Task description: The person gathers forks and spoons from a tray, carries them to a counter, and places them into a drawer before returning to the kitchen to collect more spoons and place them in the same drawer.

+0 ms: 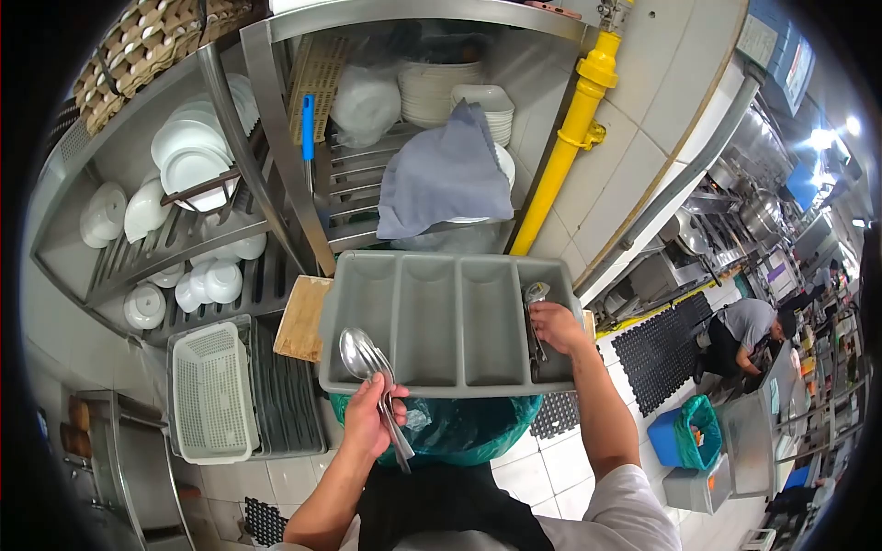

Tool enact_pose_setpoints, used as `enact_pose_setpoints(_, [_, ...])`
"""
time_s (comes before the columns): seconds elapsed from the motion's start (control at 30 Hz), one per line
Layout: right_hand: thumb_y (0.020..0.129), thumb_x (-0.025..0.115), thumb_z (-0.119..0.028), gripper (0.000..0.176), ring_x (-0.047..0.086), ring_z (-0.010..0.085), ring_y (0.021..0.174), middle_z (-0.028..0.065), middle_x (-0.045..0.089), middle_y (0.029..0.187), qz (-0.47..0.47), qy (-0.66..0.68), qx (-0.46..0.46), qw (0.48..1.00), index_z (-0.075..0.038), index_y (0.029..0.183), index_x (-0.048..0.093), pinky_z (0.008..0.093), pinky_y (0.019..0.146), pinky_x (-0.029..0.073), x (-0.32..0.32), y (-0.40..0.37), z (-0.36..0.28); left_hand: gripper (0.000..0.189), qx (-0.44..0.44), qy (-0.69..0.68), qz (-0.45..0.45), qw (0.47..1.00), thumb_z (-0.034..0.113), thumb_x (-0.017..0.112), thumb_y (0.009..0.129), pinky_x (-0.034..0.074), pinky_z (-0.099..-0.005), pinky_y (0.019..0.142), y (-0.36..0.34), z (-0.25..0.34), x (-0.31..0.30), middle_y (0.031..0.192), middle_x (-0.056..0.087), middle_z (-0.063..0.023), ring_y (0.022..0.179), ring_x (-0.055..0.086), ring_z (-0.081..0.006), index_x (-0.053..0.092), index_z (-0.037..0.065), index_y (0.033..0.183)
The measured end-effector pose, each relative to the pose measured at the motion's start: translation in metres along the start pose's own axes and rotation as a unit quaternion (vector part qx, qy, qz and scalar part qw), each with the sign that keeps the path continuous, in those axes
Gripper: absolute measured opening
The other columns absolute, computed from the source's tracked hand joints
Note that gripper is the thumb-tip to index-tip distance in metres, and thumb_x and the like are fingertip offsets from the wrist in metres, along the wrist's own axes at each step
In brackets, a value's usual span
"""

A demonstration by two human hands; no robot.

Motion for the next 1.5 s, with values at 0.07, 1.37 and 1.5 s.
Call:
enact_pose_setpoints(0.07, [0.087,0.052,-0.004,0.025,0.058,0.0183,0.078,0.0091,0.061,0.089,-0.025,-0.041,0.002,0.999,0.005,0.111,0.054,0.0305,0.068,0.049,0.005,-0.003,0.001,0.023,-0.005,0.004,0.004,1.000,0.033,0.049,0.095,0.045,-0.0281,0.047,0.001,-0.001,0.000,0.079,0.062,-0.0069,0.055,0.056,-0.0136,0.052,0.011,0.089])
enact_pose_setpoints(1.37, [0.094,0.051,-0.015,0.017,0.063,0.0197,0.075,0.0066,0.059,0.080,0.513,0.395,-0.213,0.732,-0.004,0.106,0.046,0.0307,0.069,0.052,0.248,-0.485,0.254,0.028,-0.379,0.338,-0.403,0.761,0.035,0.042,0.098,0.044,-0.0334,0.050,-0.191,-0.191,0.033,0.081,0.058,-0.0082,0.055,0.051,-0.0154,0.047,0.007,0.099])
enact_pose_setpoints(1.5, [0.094,0.047,-0.011,0.018,0.064,0.0219,0.080,0.0096,0.062,0.087,0.544,0.371,-0.228,0.718,-0.002,0.110,0.043,0.0320,0.074,0.052,0.241,-0.543,0.274,0.042,-0.383,0.423,-0.416,0.708,0.023,0.066,0.084,0.049,-0.0357,0.080,-0.235,-0.237,0.017,0.096,0.062,-0.0072,0.089,0.059,-0.0208,0.051,0.001,0.117])
Point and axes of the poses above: each hand's wrist, its own y-axis towards the middle knuckle, its own x-axis out of the palm, z = x × y, the point moved 9 cm from there along y, towards the middle knuckle
